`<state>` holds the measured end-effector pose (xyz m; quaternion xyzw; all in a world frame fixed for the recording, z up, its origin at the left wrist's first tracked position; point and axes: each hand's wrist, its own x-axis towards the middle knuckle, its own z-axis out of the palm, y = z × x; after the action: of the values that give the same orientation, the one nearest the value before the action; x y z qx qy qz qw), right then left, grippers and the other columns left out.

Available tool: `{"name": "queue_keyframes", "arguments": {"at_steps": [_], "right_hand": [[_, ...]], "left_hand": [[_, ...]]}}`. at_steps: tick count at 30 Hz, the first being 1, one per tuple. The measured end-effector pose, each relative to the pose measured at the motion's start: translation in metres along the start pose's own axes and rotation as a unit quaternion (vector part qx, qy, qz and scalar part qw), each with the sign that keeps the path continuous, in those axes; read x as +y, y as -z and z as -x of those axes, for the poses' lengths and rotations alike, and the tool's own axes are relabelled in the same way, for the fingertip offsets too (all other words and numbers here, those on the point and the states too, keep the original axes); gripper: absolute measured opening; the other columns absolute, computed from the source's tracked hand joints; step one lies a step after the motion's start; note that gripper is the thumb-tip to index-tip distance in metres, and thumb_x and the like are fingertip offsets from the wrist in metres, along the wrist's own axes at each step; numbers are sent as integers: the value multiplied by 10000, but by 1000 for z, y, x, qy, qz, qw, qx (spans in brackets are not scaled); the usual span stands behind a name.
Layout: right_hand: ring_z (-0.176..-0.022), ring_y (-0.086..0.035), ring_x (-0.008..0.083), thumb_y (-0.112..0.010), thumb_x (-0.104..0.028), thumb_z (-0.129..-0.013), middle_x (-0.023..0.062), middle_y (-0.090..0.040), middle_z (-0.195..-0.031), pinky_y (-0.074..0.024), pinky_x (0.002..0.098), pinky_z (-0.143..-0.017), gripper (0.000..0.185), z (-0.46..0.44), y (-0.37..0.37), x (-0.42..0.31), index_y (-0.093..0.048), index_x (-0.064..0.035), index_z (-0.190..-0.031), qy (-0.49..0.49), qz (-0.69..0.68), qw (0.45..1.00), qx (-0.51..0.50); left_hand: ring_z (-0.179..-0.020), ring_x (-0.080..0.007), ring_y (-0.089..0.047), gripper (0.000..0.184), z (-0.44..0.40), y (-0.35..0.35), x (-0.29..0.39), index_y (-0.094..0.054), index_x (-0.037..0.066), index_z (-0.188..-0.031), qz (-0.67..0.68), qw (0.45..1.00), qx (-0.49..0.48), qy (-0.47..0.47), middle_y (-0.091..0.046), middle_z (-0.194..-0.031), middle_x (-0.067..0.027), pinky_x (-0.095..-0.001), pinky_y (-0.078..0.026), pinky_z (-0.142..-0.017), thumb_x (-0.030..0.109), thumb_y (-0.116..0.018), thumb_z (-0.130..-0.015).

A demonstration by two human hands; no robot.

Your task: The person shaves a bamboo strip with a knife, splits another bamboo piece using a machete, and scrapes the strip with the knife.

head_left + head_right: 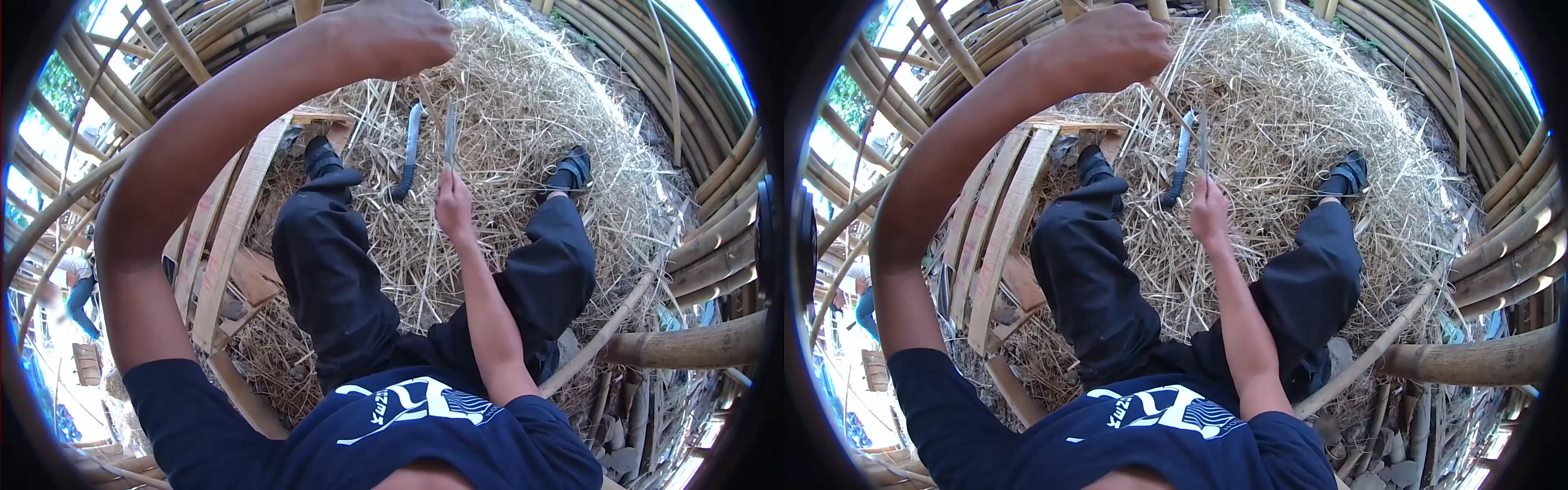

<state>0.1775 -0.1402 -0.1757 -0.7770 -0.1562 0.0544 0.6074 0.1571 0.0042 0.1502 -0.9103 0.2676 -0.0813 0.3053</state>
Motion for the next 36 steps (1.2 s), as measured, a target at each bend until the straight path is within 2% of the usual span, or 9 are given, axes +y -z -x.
{"name": "queue_keyframes", "arguments": {"at_steps": [4, 9, 11, 19, 23, 27, 31, 33, 36], "right_hand": [[-612, -580, 427, -377, -301, -993, 215, -603, -681, -426, 495, -552, 333, 9, 2, 13, -532, -12, -935, 96, 132, 982, 91], [-476, -541, 347, -370, -425, -980, 169, -570, -628, -426, 449, -450, 408, -19, -17, 112, -510, -44, -938, -11, 283, 948, 143], [-394, -424, 170, -359, -457, -987, 42, -455, -552, -321, 329, -348, 404, -19, 4, 73, -456, -96, -831, -390, -400, 820, -124], [-547, -577, 333, -349, -357, -1007, 118, -599, -637, -418, 441, -508, 356, 10, -2, -8, -513, -51, -928, 98, 135, 984, 69], [-691, -624, 427, -335, -357, -995, 212, -642, -730, -450, 515, -588, 382, 8, -5, 97, -525, -32, -934, -79, 353, 929, 82], [-463, -531, 253, -382, -465, -976, 114, -553, -614, -427, 401, -421, 418, -30, -35, 150, -509, -80, -874, -168, 65, 984, 14], [-393, -317, 57, -346, -442, -995, -41, -305, -507, -245, 236, -331, 400, -14, 3, 54, -372, -153, -719, -373, -435, 814, -98], [-405, -448, 233, -357, -437, -999, 82, -491, -534, -354, 388, -391, 427, -14, -20, 57, -475, -66, -823, -32, 29, 998, 44], [-538, -562, 352, -349, -422, -1001, 173, -582, -614, -424, 470, -531, 442, 9, -7, 5, -507, -20, -911, 20, 61, 998, 28]], "left_hand": [[-624, -196, -636, 123, 0, -3, 4, -654, 70, -699, -49, 997, 19, -49, -612, -640, -51, -330, -502, -559, 132, -636, -804], [-773, -212, -643, 81, 0, -5, 28, -642, 96, -689, -6, 997, 40, -61, -598, -699, -47, -352, -497, -712, 113, -646, -768], [-803, -217, -629, 59, -4, -10, 27, -628, 93, -710, 15, 999, -12, -44, -581, -714, -55, -352, -490, -738, 93, -634, -769], [-805, -231, -628, 72, 2, -3, 25, -644, 65, -684, 18, 999, 14, -31, -599, -724, -73, -359, -504, -750, 75, -652, -755], [-755, -233, -661, 55, 4, -2, 41, -666, 46, -694, 29, 998, -8, -54, -634, -730, -91, -349, -542, -685, 58, -649, -745], [-729, -227, -678, 49, 5, 5, 44, -679, 51, -719, 10, 996, -5, -86, -651, -733, -88, -337, -556, -641, 62, -645, -753], [-759, -236, -666, 71, 5, -1, 37, -651, 53, -644, 30, 994, 60, -85, -635, -711, -91, -352, -528, -675, 32, -649, -712], [-757, -236, -666, 79, 4, -5, 34, -649, 53, -642, 20, 996, 48, -73, -636, -716, -88, -350, -528, -677, 31, -643, -718], [-748, -240, -672, 74, 5, -3, 32, -663, 51, -676, 10, 998, 15, -68, -638, -715, -89, -354, -538, -671, 43, -630, -740]]}}
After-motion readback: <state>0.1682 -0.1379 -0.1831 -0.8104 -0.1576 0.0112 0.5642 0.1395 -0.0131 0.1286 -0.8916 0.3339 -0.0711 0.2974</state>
